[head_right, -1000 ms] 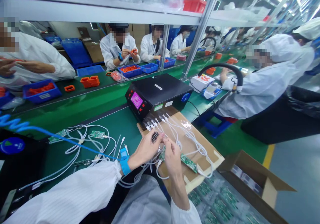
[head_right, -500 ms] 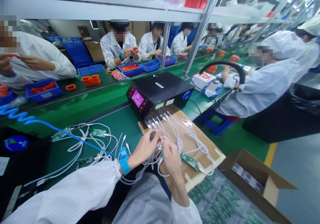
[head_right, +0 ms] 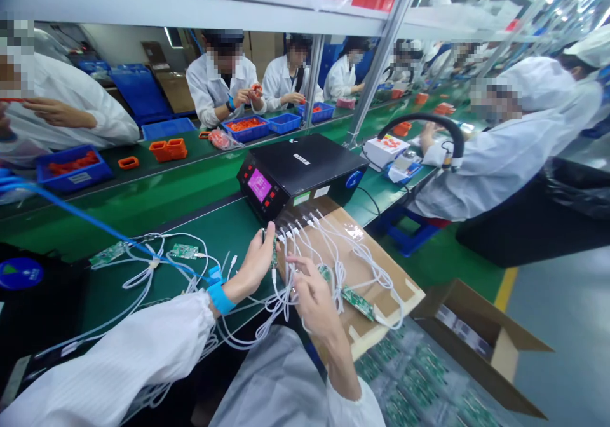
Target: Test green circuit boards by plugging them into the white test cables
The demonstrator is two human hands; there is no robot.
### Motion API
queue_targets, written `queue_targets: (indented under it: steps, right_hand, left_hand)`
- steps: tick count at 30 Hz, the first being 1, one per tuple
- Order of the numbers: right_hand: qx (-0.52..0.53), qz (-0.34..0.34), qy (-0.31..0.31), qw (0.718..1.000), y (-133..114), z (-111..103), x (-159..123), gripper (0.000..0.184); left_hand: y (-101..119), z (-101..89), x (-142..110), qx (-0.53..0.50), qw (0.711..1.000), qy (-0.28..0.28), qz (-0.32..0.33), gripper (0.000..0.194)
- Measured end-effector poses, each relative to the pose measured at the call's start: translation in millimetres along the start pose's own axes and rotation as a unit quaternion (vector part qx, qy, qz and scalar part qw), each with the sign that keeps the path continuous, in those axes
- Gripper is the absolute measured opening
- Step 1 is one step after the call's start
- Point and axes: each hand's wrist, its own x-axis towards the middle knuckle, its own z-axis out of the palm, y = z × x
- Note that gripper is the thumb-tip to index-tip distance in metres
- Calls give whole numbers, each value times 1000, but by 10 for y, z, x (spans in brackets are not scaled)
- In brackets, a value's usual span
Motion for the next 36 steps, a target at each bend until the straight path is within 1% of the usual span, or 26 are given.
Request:
queue_targets:
  steps: [3,5,7,8,10,12,14,17,19,21,23,24,26,27,28,30,31,32,33,34,35,36]
  right_hand:
    - [-116,-31,50,992,-11,119,-41,36]
    - [-172,-61,61,981,11,202,-51,29]
    - [-204,-92,39,974,24,265,-53,20]
    - [-211,-104,21,972,22,287,-53,19]
    - [-214,-122,-3,969,6,311,-52,21]
    - [-218,-133,-12,967,-21,315,-45,22]
    - [-236,-142,-15,961,-47,310,-29,22]
    - [-286,-156,-23,945,-78,317,1,22]
    - [-313,-160,-27,936,-97,330,2,21]
    - [-329,-159,-27,931,-117,336,-27,21]
    - [-330,-155,-34,931,-136,327,-83,23]
    - [-326,-153,-41,932,-141,317,-112,23]
    - [-318,-150,-52,935,-136,304,-148,22]
    - [-318,-148,-48,935,-124,306,-148,22]
    - [-323,-142,-36,935,-107,317,-135,22]
    - [-343,-123,-3,931,-73,355,-89,21]
    - [-350,-111,3,930,-66,372,-70,19]
    - [-349,-101,-2,932,-69,380,-65,30]
    - [-341,-94,-20,935,-84,373,-78,56]
    - [-325,-90,-47,940,-110,346,-110,88]
    - [-304,-89,-76,945,-139,297,-157,115]
    - [-285,-87,-94,950,-165,227,-211,129]
  left_hand:
    - [56,-59,-19,2,1000,1,9,61]
    - [98,-63,-69,-12,1000,6,13,62]
    - [122,-51,-108,-31,999,10,20,61]
    - [124,-44,-115,-38,999,15,25,61]
    - [108,-37,-102,-40,998,34,37,61]
    - [67,-38,-64,-43,996,62,39,63]
    - [14,-38,-28,-70,994,88,18,64]
    - [-49,-16,-24,-135,981,125,-55,63]
    - [-57,3,-43,-169,970,150,-92,61]
    - [-24,-2,-43,-192,963,156,-109,59]
    - [46,-53,8,-215,955,163,-119,57]
    - [89,-98,51,-226,951,175,-121,56]
    - [170,-212,146,-246,938,216,-118,55]
    - [201,-268,182,-244,940,219,-97,54]
    - [224,-316,203,-234,946,210,-84,53]
    - [252,-370,190,-224,954,178,-88,52]
    - [263,-377,160,-225,956,161,-97,51]
    - [278,-375,120,-230,956,147,-105,49]
    - [297,-369,75,-235,956,135,-108,48]
    - [320,-362,31,-240,957,124,-107,47]
    - [348,-357,-9,-243,958,107,-105,48]
    - [378,-357,-44,-242,961,84,-108,49]
